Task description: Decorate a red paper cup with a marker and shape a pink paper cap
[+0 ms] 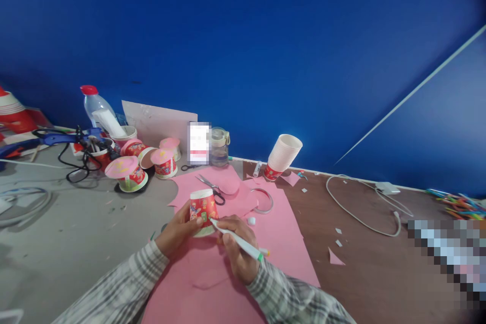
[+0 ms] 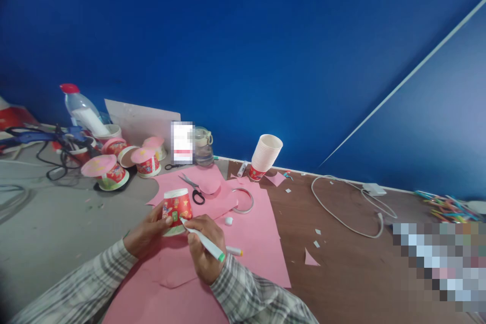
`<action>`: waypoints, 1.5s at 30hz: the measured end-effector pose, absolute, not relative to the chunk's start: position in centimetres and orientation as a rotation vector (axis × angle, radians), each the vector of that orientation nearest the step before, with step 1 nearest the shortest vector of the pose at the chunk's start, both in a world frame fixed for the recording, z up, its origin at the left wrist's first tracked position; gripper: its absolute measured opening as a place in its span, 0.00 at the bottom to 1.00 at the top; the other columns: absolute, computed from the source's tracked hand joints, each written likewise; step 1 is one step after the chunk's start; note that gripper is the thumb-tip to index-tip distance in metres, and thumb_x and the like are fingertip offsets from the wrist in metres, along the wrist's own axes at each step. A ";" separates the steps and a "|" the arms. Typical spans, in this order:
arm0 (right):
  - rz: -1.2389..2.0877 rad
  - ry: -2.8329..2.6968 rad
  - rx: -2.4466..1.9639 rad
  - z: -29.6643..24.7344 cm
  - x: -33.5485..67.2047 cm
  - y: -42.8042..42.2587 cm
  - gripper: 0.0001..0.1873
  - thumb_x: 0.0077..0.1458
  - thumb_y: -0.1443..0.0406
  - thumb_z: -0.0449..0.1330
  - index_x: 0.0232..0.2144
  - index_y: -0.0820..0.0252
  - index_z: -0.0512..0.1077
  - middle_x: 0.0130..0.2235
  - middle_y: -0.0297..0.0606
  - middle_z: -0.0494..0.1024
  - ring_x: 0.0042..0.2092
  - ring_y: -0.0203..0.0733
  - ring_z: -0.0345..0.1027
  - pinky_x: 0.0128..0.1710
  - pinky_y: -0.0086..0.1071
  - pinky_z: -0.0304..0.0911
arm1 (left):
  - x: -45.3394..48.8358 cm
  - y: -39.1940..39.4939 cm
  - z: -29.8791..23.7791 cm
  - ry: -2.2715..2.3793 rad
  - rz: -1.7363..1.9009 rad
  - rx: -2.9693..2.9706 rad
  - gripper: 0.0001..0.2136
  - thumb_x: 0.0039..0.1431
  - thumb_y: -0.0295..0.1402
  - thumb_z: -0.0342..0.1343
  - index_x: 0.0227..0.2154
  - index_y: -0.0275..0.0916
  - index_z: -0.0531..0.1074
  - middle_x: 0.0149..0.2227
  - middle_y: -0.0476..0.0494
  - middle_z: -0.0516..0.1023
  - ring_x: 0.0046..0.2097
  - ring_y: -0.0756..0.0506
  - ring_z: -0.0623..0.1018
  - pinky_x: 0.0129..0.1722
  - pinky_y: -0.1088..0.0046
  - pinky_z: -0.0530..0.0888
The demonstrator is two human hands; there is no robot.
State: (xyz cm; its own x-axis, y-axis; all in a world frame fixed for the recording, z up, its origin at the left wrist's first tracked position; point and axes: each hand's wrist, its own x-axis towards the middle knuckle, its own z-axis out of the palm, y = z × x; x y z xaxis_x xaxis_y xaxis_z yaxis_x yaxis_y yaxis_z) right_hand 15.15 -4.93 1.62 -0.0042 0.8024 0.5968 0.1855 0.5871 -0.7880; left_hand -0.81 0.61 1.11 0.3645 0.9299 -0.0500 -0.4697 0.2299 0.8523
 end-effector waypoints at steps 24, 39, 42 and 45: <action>0.586 -1.456 -0.977 1.4 15.1 -4.9 0.11 0.54 0.67 0.52 0.36 0.59 0.74 0.29 0.39 0.74 0.27 0.44 0.70 0.26 0.35 0.67 | -1.1 0.7 0.9 0.676 1.041 0.864 0.17 0.37 0.28 0.62 0.35 0.36 0.72 0.29 0.37 0.79 0.31 0.34 0.75 0.28 0.58 0.72; 0.639 -1.425 -0.945 1.5 15.2 -5.4 0.13 0.56 0.61 0.51 0.39 0.57 0.72 0.27 0.38 0.73 0.27 0.46 0.70 0.27 0.39 0.69 | -0.8 0.4 1.3 0.633 1.065 0.792 0.17 0.37 0.27 0.62 0.35 0.35 0.72 0.28 0.36 0.80 0.30 0.34 0.76 0.27 0.58 0.72; 0.747 -1.297 -0.949 1.3 15.0 -5.4 0.17 0.56 0.55 0.49 0.42 0.58 0.69 0.27 0.37 0.71 0.23 0.42 0.67 0.18 0.33 0.67 | -0.8 0.4 1.3 0.636 1.056 0.786 0.19 0.37 0.28 0.62 0.38 0.35 0.71 0.31 0.33 0.80 0.33 0.31 0.76 0.30 0.56 0.72; 0.899 -1.164 -0.901 0.7 14.8 -5.2 0.20 0.55 0.52 0.50 0.44 0.57 0.67 0.25 0.34 0.70 0.17 0.37 0.62 0.10 0.26 0.59 | -1.0 0.5 0.9 0.623 1.044 0.800 0.18 0.39 0.30 0.61 0.37 0.36 0.72 0.32 0.33 0.80 0.34 0.31 0.75 0.30 0.56 0.72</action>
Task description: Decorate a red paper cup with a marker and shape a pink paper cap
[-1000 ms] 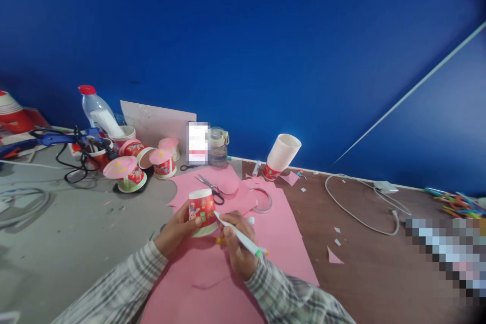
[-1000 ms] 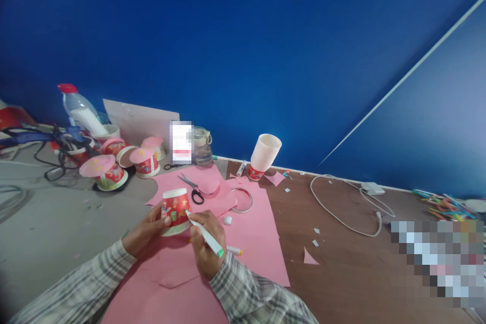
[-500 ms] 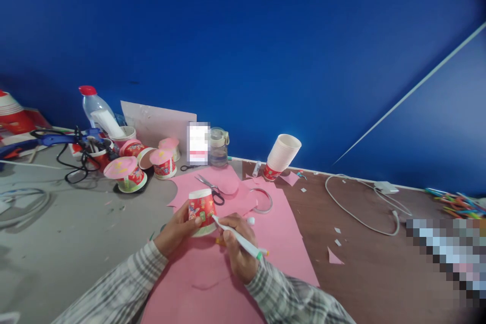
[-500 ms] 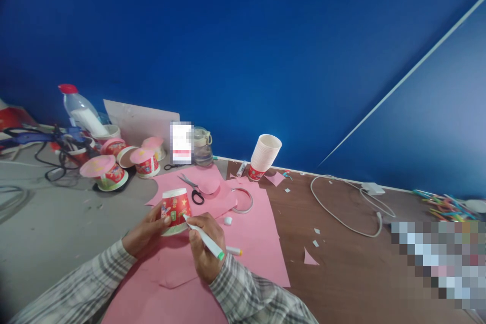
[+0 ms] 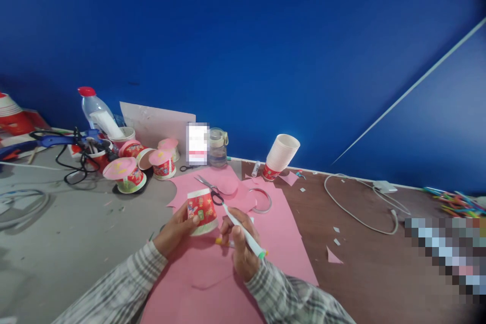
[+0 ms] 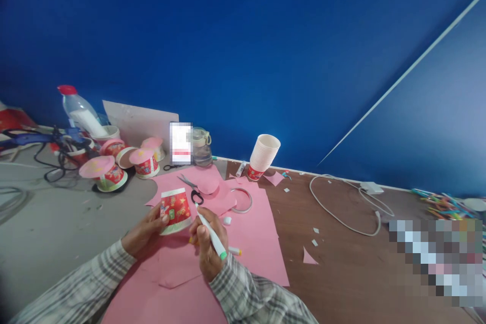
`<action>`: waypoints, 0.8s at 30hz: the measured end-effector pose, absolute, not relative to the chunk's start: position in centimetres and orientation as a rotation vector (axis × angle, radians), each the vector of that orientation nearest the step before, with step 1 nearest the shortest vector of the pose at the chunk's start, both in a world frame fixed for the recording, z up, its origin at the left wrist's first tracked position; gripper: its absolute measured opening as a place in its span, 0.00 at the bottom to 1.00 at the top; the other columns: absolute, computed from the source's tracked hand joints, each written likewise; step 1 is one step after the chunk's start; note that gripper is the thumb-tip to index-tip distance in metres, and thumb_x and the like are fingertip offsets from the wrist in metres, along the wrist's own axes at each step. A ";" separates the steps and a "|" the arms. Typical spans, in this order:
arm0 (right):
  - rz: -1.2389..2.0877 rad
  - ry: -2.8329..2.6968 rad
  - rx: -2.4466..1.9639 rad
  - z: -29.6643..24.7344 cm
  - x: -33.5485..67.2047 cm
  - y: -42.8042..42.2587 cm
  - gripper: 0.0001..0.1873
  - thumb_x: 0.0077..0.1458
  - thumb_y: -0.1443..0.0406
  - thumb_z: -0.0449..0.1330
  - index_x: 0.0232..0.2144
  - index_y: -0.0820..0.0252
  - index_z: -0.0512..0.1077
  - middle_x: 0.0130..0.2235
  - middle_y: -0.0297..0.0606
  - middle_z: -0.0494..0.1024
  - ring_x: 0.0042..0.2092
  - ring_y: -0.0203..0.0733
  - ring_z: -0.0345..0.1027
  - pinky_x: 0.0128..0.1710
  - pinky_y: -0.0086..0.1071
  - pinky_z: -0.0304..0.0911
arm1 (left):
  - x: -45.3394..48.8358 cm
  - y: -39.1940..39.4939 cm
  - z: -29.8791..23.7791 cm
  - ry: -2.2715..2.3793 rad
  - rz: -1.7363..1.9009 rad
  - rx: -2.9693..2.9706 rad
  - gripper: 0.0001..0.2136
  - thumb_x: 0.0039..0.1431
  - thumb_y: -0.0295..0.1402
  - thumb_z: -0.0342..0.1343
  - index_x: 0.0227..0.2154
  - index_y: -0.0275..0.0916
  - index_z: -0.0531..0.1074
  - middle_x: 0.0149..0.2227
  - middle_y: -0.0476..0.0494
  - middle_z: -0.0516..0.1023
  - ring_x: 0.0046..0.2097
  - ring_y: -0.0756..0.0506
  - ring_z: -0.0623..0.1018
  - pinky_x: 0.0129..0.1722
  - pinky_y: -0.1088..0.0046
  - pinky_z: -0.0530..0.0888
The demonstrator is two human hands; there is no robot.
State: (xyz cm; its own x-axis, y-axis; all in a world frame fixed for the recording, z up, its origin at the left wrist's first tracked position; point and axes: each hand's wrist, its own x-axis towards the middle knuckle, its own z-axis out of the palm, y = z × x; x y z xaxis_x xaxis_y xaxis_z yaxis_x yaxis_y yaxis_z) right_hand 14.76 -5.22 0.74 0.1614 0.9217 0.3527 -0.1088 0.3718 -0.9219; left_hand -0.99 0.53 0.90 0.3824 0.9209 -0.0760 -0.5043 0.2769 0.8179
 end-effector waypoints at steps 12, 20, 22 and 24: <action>0.543 -1.412 -1.063 0.9 14.6 -4.9 0.14 0.52 0.67 0.52 0.43 0.56 0.68 0.31 0.36 0.74 0.31 0.45 0.70 0.32 0.35 0.66 | -1.2 0.7 0.1 0.661 1.022 0.819 0.22 0.38 0.35 0.62 0.40 0.37 0.71 0.37 0.30 0.80 0.41 0.27 0.73 0.38 0.51 0.69; 0.484 -1.474 -1.057 1.7 14.6 -5.1 0.13 0.50 0.70 0.52 0.39 0.56 0.68 0.32 0.36 0.73 0.32 0.46 0.70 0.34 0.35 0.66 | -0.9 0.7 0.8 0.598 1.020 0.790 0.21 0.38 0.31 0.62 0.40 0.35 0.71 0.39 0.29 0.79 0.43 0.26 0.71 0.38 0.52 0.70; 0.482 -1.479 -1.052 1.8 14.7 -5.1 0.13 0.51 0.70 0.52 0.40 0.56 0.68 0.32 0.36 0.73 0.33 0.46 0.70 0.35 0.35 0.66 | -0.8 0.7 1.1 0.583 1.023 0.782 0.20 0.39 0.30 0.62 0.40 0.35 0.71 0.39 0.30 0.79 0.44 0.27 0.71 0.38 0.52 0.70; 0.478 -1.475 -1.051 1.9 14.7 -5.2 0.13 0.51 0.70 0.52 0.40 0.56 0.68 0.32 0.36 0.73 0.34 0.46 0.70 0.35 0.36 0.65 | -0.7 0.6 1.3 0.553 1.015 0.759 0.20 0.41 0.29 0.61 0.41 0.35 0.70 0.40 0.29 0.79 0.43 0.27 0.71 0.36 0.52 0.71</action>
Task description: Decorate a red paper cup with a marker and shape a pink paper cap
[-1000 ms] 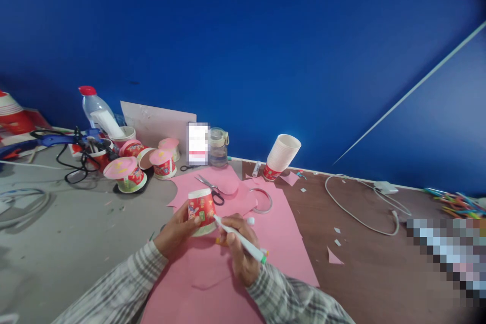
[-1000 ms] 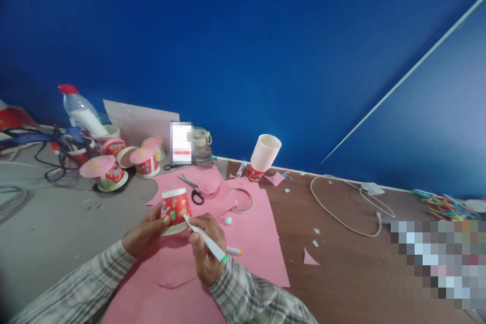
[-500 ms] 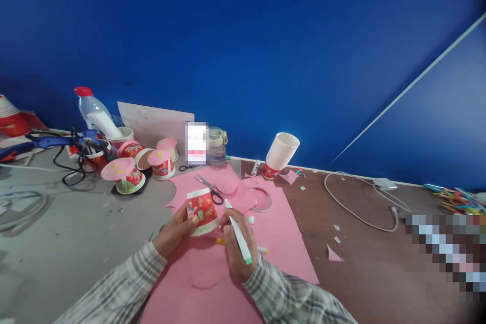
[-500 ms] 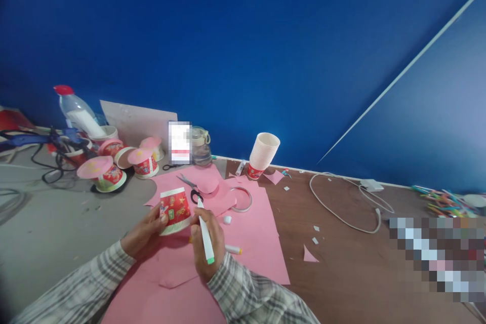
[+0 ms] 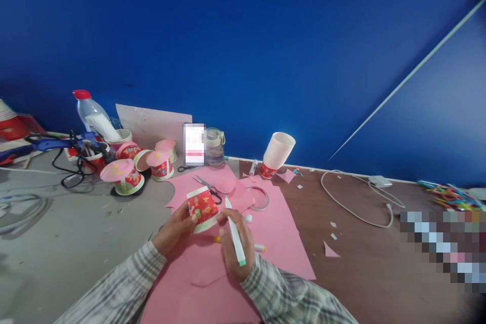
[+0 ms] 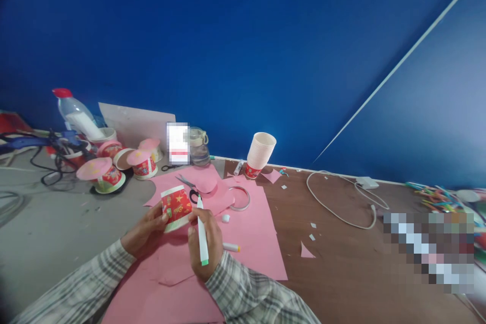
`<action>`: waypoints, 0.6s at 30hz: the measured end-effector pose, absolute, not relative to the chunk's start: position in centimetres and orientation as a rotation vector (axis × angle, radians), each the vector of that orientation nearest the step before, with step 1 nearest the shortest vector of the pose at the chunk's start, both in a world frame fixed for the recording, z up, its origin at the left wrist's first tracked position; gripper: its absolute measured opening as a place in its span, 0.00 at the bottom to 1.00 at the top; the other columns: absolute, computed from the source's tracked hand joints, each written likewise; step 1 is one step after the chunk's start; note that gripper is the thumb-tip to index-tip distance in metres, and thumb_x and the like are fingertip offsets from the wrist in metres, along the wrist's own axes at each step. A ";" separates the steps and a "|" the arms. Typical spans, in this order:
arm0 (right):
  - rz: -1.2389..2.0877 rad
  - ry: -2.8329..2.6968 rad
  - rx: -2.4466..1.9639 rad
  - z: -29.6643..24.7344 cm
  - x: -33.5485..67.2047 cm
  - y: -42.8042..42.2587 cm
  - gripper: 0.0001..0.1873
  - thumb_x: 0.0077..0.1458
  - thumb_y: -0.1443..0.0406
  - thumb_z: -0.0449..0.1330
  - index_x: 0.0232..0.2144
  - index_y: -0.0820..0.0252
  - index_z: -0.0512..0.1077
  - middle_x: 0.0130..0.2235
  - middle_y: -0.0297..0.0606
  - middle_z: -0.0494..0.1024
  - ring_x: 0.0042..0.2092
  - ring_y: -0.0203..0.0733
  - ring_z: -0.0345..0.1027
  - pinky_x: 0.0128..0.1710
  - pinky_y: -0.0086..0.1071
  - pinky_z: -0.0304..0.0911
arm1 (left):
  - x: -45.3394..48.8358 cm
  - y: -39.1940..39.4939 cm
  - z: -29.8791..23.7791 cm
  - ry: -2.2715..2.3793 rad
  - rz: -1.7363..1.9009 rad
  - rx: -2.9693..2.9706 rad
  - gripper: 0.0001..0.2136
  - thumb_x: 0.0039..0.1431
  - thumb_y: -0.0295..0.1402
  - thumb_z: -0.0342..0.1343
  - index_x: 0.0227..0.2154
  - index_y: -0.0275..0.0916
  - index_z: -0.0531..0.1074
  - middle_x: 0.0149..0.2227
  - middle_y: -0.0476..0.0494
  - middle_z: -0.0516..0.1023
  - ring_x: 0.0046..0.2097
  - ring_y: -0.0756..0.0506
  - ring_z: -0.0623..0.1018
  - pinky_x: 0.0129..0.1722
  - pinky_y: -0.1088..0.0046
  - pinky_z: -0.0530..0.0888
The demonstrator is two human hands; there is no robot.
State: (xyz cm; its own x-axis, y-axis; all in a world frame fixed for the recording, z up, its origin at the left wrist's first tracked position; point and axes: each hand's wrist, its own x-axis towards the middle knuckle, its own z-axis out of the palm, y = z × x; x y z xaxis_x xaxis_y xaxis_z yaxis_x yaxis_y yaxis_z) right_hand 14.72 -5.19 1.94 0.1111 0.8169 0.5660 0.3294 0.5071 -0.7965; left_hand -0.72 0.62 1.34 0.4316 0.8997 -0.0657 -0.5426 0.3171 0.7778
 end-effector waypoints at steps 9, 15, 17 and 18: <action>0.501 -1.521 -1.044 1.4 14.5 -5.3 0.14 0.51 0.70 0.52 0.41 0.57 0.68 0.33 0.38 0.73 0.33 0.47 0.70 0.34 0.37 0.67 | -1.1 0.6 0.9 0.503 0.960 0.668 0.18 0.47 0.27 0.56 0.44 0.37 0.68 0.38 0.30 0.79 0.39 0.29 0.74 0.30 0.54 0.73; 0.463 -1.573 -0.980 1.1 14.4 -5.4 0.19 0.51 0.72 0.54 0.47 0.55 0.64 0.34 0.38 0.74 0.34 0.47 0.70 0.35 0.37 0.67 | -1.0 0.7 0.6 0.551 1.007 0.656 0.16 0.45 0.31 0.58 0.40 0.37 0.71 0.34 0.31 0.80 0.35 0.31 0.76 0.28 0.56 0.74; 0.479 -1.594 -0.970 1.2 14.4 -5.5 0.19 0.51 0.72 0.53 0.46 0.55 0.64 0.34 0.38 0.74 0.34 0.47 0.70 0.34 0.37 0.67 | -0.9 0.7 0.6 0.582 1.008 0.678 0.17 0.41 0.32 0.61 0.38 0.36 0.71 0.33 0.32 0.81 0.32 0.31 0.77 0.27 0.57 0.73; 0.489 -1.602 -0.972 1.2 14.4 -5.5 0.18 0.51 0.72 0.53 0.46 0.55 0.65 0.34 0.38 0.74 0.34 0.47 0.70 0.34 0.37 0.67 | -0.9 0.7 0.6 0.602 1.016 0.690 0.18 0.38 0.31 0.62 0.37 0.35 0.72 0.31 0.32 0.81 0.32 0.31 0.77 0.27 0.57 0.73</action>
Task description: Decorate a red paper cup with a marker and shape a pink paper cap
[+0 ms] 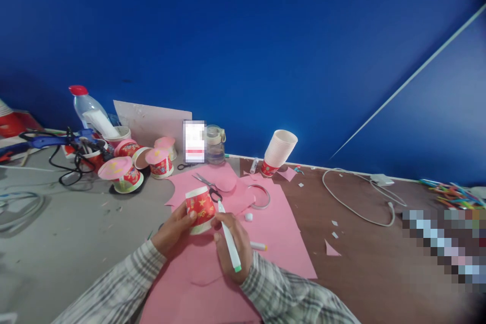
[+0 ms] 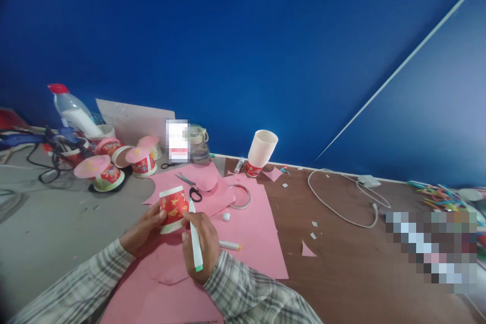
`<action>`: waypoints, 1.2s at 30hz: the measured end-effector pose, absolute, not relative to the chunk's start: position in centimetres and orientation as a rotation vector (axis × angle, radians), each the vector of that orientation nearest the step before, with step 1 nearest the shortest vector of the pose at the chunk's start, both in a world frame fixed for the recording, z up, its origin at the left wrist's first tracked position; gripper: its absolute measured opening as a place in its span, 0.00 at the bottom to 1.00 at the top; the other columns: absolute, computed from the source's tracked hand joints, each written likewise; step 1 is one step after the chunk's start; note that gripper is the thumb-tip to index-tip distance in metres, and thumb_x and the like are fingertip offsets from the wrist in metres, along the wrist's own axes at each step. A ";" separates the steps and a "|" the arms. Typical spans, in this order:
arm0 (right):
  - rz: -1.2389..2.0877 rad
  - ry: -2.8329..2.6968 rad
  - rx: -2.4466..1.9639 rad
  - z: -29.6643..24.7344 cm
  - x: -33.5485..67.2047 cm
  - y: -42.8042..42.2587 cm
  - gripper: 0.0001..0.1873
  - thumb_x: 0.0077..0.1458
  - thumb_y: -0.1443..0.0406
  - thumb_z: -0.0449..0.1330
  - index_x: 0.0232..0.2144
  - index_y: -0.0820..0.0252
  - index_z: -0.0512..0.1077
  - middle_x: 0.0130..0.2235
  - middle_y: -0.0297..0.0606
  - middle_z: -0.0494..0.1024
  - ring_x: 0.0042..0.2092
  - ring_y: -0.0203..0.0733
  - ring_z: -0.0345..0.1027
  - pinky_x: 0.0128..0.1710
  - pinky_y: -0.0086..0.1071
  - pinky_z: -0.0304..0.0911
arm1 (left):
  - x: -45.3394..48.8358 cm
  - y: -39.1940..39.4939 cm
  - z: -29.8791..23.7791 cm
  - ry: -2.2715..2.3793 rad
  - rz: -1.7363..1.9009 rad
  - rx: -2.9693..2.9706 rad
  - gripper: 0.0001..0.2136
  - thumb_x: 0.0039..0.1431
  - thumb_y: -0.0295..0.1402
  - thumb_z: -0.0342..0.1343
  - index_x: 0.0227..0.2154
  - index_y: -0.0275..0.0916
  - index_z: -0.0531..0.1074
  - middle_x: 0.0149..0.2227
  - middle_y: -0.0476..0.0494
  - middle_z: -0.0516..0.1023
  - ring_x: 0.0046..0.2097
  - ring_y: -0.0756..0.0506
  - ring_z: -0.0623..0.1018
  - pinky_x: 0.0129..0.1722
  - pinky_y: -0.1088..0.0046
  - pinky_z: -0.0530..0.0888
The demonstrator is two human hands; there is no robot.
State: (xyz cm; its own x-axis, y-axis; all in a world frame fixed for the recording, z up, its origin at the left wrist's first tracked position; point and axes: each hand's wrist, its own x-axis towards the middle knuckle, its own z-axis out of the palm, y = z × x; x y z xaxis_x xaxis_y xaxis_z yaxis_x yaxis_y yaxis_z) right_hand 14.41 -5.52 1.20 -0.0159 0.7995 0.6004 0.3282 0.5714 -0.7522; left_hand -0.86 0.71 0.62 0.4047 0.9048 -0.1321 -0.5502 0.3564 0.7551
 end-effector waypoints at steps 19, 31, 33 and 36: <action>0.583 -1.538 -0.911 2.2 15.5 -5.8 0.20 0.59 0.56 0.44 0.46 0.56 0.68 0.32 0.41 0.73 0.33 0.49 0.69 0.32 0.42 0.68 | -0.9 0.7 0.5 0.552 1.015 0.776 0.18 0.40 0.32 0.61 0.37 0.33 0.72 0.32 0.30 0.80 0.33 0.30 0.76 0.30 0.56 0.72; 0.571 -1.442 -0.875 2.2 15.2 -5.3 0.21 0.58 0.55 0.47 0.38 0.60 0.74 0.29 0.42 0.75 0.30 0.48 0.71 0.29 0.40 0.68 | -0.8 0.8 0.7 0.600 1.031 0.751 0.20 0.36 0.32 0.63 0.38 0.34 0.73 0.32 0.32 0.80 0.33 0.32 0.76 0.30 0.59 0.72; 0.605 -1.420 -0.862 2.1 15.2 -5.2 0.20 0.58 0.55 0.48 0.36 0.60 0.75 0.30 0.43 0.77 0.29 0.48 0.71 0.29 0.39 0.69 | -0.8 0.8 0.8 0.595 1.031 0.736 0.20 0.35 0.32 0.63 0.37 0.33 0.73 0.31 0.32 0.81 0.33 0.32 0.76 0.29 0.59 0.72; 0.640 -1.399 -0.813 1.8 15.1 -5.0 0.20 0.58 0.55 0.49 0.33 0.59 0.76 0.29 0.44 0.78 0.30 0.49 0.73 0.31 0.41 0.69 | -0.8 0.8 0.6 0.585 1.032 0.726 0.21 0.35 0.33 0.63 0.38 0.33 0.73 0.31 0.32 0.81 0.33 0.31 0.75 0.28 0.59 0.72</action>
